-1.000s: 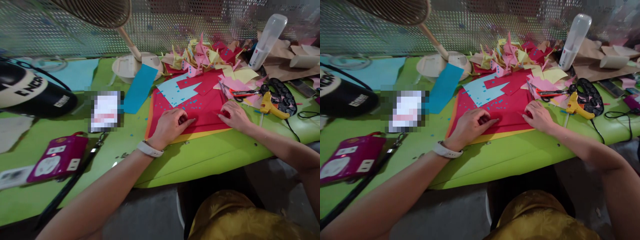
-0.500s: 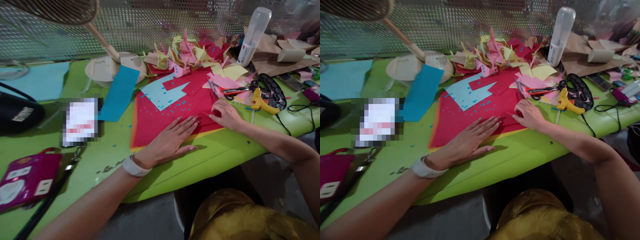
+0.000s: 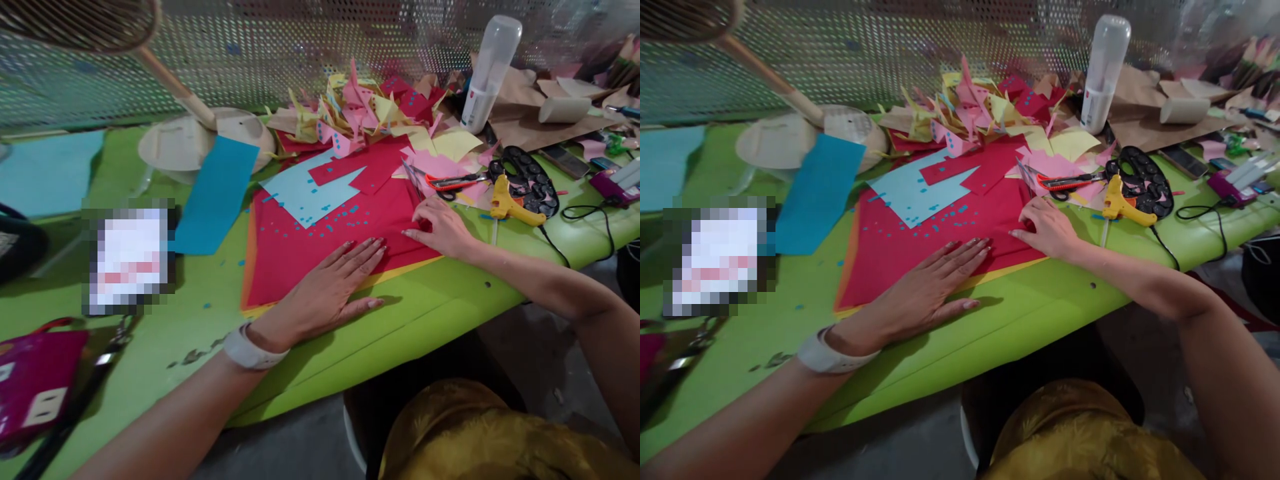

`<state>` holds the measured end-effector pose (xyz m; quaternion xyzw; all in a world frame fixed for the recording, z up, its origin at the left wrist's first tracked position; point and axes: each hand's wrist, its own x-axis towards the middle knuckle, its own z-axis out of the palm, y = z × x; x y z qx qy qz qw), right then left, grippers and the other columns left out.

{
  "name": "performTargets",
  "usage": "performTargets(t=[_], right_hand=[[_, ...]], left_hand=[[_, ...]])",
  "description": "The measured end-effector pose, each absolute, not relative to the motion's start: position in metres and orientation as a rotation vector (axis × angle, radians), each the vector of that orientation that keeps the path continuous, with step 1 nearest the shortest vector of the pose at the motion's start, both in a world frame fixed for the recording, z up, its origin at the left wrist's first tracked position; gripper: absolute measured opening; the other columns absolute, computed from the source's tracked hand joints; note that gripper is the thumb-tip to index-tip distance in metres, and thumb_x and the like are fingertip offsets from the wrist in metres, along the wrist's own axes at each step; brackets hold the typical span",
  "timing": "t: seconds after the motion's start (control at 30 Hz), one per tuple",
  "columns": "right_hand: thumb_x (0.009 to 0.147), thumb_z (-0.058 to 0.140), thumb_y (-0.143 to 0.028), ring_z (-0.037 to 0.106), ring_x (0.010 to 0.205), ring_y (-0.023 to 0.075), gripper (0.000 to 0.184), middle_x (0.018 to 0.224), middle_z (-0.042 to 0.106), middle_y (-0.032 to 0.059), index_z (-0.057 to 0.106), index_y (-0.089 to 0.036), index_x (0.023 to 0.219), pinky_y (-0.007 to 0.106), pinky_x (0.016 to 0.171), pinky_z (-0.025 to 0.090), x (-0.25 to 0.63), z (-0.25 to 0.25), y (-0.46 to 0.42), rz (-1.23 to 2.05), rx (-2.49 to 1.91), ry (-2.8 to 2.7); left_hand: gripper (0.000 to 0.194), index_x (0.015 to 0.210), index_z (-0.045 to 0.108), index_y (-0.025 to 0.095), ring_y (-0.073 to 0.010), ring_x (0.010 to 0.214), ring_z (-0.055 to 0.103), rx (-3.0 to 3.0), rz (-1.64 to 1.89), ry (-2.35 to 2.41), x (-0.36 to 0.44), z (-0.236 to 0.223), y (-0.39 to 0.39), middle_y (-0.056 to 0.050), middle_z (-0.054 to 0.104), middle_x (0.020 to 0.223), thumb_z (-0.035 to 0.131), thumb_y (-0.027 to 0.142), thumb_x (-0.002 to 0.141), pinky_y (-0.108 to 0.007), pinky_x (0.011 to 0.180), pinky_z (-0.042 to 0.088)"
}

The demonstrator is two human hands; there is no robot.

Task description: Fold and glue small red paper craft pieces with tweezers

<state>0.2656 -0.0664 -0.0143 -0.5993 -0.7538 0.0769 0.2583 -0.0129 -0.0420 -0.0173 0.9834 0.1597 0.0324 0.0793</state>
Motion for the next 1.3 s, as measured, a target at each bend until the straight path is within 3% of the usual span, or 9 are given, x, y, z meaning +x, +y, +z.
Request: performTargets(t=[0.4,0.67,0.77,0.93,1.07,1.17,1.3], right_hand=[[0.083,0.071,-0.038,0.058,0.093,0.0222,0.021,0.092,0.063,0.0064,0.058,-0.021,0.079,0.037,0.088,0.045,0.265,-0.015,-0.063,0.238,-1.632,-2.018],[0.084,0.065,-0.03,0.059,0.093,0.0223,0.012,0.094,0.064,0.0066,0.061,-0.02,0.079,0.039,0.088,0.046,0.274,-0.009,-0.065,0.269,-1.661,-2.004],[0.085,0.06,-0.026,0.061,0.095,0.0246,0.008,0.097,0.066,0.0089,0.063,-0.019,0.087,0.042,0.088,0.048,0.275,-0.003,-0.069,0.133,-1.685,-1.948],[0.096,0.042,-0.024,0.056,0.123,0.0229,0.032,0.127,0.065,0.0105,0.062,-0.018,0.12,0.044,0.106,0.041,0.267,0.005,-0.083,-0.083,-1.305,-2.293],[0.102,0.034,-0.035,0.034,0.146,0.0209,0.049,0.153,0.044,0.0123,0.044,-0.012,0.144,0.041,0.117,0.03,0.258,-0.002,-0.09,-0.042,-1.085,-2.732],[0.1,0.029,-0.056,0.026,0.149,0.0233,0.069,0.157,0.035,0.0153,0.033,-0.009,0.15,0.045,0.121,0.02,0.255,-0.007,-0.091,-0.064,-1.097,-2.861],[0.098,0.019,-0.063,0.025,0.149,0.0232,0.078,0.156,0.037,0.0156,0.031,-0.008,0.152,0.046,0.123,0.017,0.258,-0.006,-0.092,-0.094,-1.111,-2.918]], left_hand=[[0.076,0.158,0.004,0.024,-0.0228,0.15,0.02,2.992,0.09,0.476,-0.013,-0.019,-0.041,-0.008,0.017,0.163,0.024,0.064,0.097,-0.041,0.123,0.013],[0.077,0.158,0.006,0.019,-0.022,0.151,0.016,3.05,0.06,0.462,-0.011,-0.017,-0.041,-0.009,0.016,0.163,0.023,0.064,0.097,-0.043,0.124,0.011],[0.078,0.158,0.01,0.019,-0.0226,0.151,0.016,3.044,0.046,0.477,-0.01,-0.016,-0.042,-0.009,0.016,0.163,0.022,0.065,0.097,-0.044,0.123,0.013],[0.077,0.157,0.017,0.017,-0.0232,0.151,0.015,3.036,0.03,0.475,-0.009,-0.017,-0.041,-0.01,0.02,0.162,0.021,0.065,0.097,-0.043,0.123,0.014],[0.079,0.156,0.021,0.015,-0.0246,0.151,0.018,3.036,0.017,0.503,-0.008,-0.02,-0.04,-0.012,0.023,0.161,0.019,0.067,0.096,-0.043,0.123,0.016],[0.081,0.155,0.024,0.014,-0.0252,0.15,0.019,3.035,0.004,0.525,-0.007,-0.022,-0.039,-0.013,0.022,0.161,0.018,0.068,0.095,-0.043,0.122,0.017],[0.08,0.156,0.018,0.017,-0.0251,0.151,0.018,3.024,0.005,0.52,-0.008,-0.023,-0.038,-0.011,0.02,0.162,0.02,0.068,0.095,-0.045,0.122,0.016]])
